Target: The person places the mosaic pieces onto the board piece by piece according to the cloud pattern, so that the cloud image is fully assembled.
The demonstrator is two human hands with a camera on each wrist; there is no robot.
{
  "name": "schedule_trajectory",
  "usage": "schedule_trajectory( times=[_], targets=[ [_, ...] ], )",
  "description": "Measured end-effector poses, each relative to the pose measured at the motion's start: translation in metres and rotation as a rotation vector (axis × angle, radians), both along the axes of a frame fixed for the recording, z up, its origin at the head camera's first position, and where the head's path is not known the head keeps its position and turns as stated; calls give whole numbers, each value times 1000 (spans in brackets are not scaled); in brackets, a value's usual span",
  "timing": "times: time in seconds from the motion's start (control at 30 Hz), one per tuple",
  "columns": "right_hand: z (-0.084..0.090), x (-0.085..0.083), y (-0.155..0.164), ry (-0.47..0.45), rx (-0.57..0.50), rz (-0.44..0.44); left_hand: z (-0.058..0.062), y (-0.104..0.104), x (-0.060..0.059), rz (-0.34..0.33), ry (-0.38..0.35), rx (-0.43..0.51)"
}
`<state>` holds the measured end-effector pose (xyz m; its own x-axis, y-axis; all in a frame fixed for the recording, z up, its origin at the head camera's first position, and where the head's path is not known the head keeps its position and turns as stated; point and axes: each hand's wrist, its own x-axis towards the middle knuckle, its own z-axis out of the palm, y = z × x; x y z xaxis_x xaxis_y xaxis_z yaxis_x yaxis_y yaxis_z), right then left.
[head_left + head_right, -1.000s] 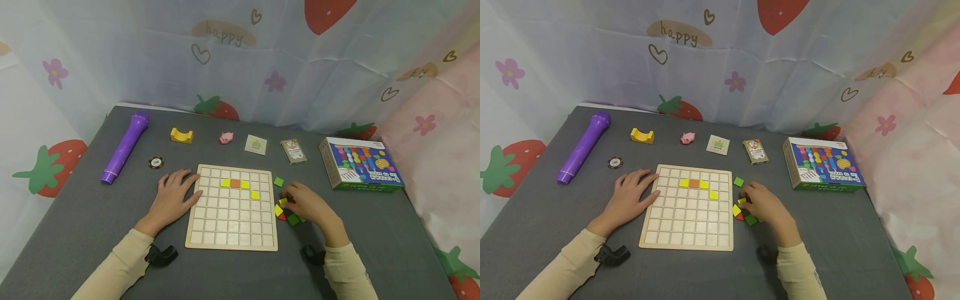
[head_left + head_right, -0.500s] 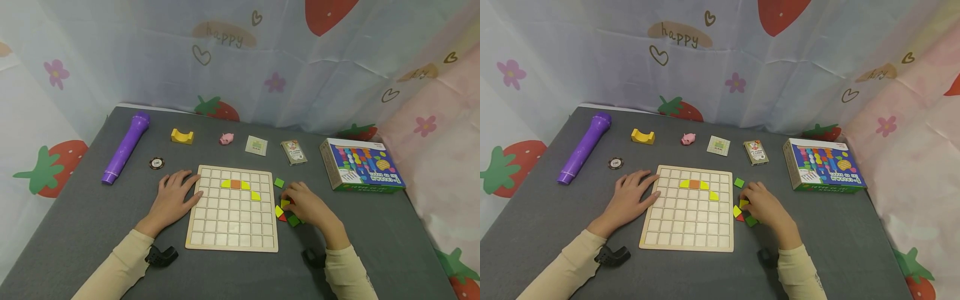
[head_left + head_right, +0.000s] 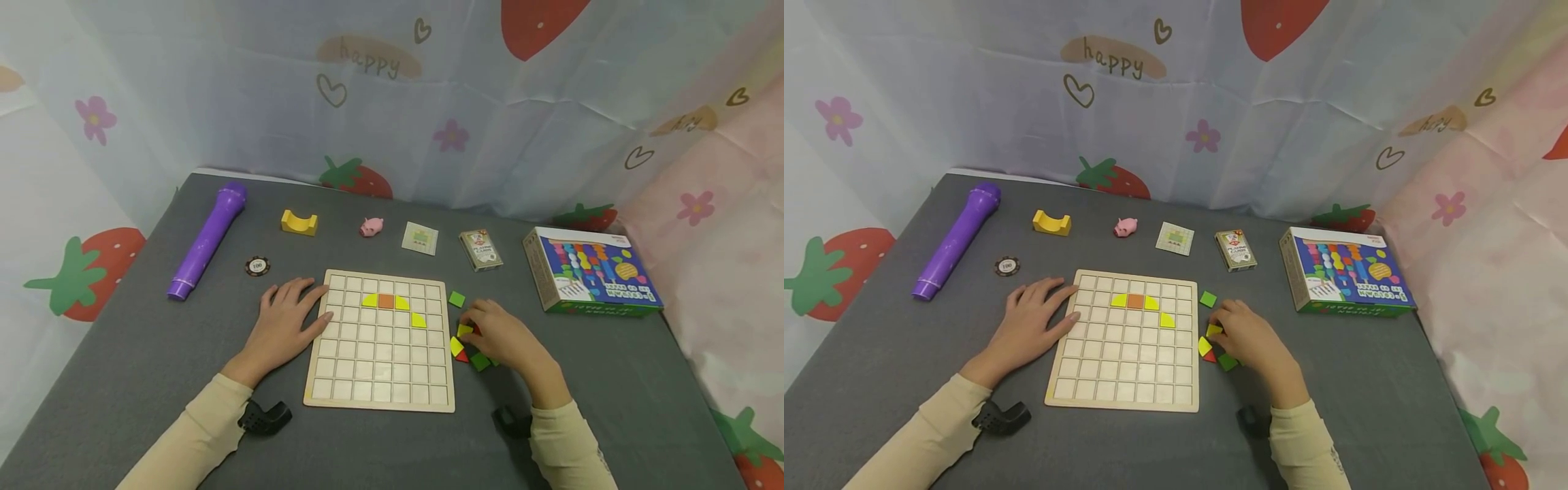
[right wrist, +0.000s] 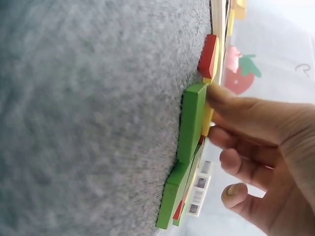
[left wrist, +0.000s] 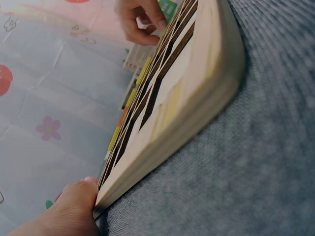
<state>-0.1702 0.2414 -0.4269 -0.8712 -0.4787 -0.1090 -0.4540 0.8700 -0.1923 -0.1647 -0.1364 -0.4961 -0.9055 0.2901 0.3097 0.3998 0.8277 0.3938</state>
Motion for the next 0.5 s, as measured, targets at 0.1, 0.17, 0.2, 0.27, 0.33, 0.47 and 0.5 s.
schedule_trajectory(
  times=[0.1,0.17,0.2,0.27,0.33,0.47,0.5],
  targets=[
    [1,0,-2,-3,-11,-2,0,0,0,-3,-2,-2],
    [3,0,-5,-8,-23,1,0,0,0,-4,-3,-1],
    [5,1,-8,-9,-29,6,0,0,0,-4,-3,-1],
    [8,1,-14,-11,-34,14,-1,0,0,-5,-3,0],
    [11,2,-23,-24,-40,22,-1,0,0,-4,-2,1],
    [13,4,-39,-58,-45,54,-1,0,0,-4,2,4],
    [13,4,-42,-59,-46,73,-1,0,0,-4,3,5]
  ],
)
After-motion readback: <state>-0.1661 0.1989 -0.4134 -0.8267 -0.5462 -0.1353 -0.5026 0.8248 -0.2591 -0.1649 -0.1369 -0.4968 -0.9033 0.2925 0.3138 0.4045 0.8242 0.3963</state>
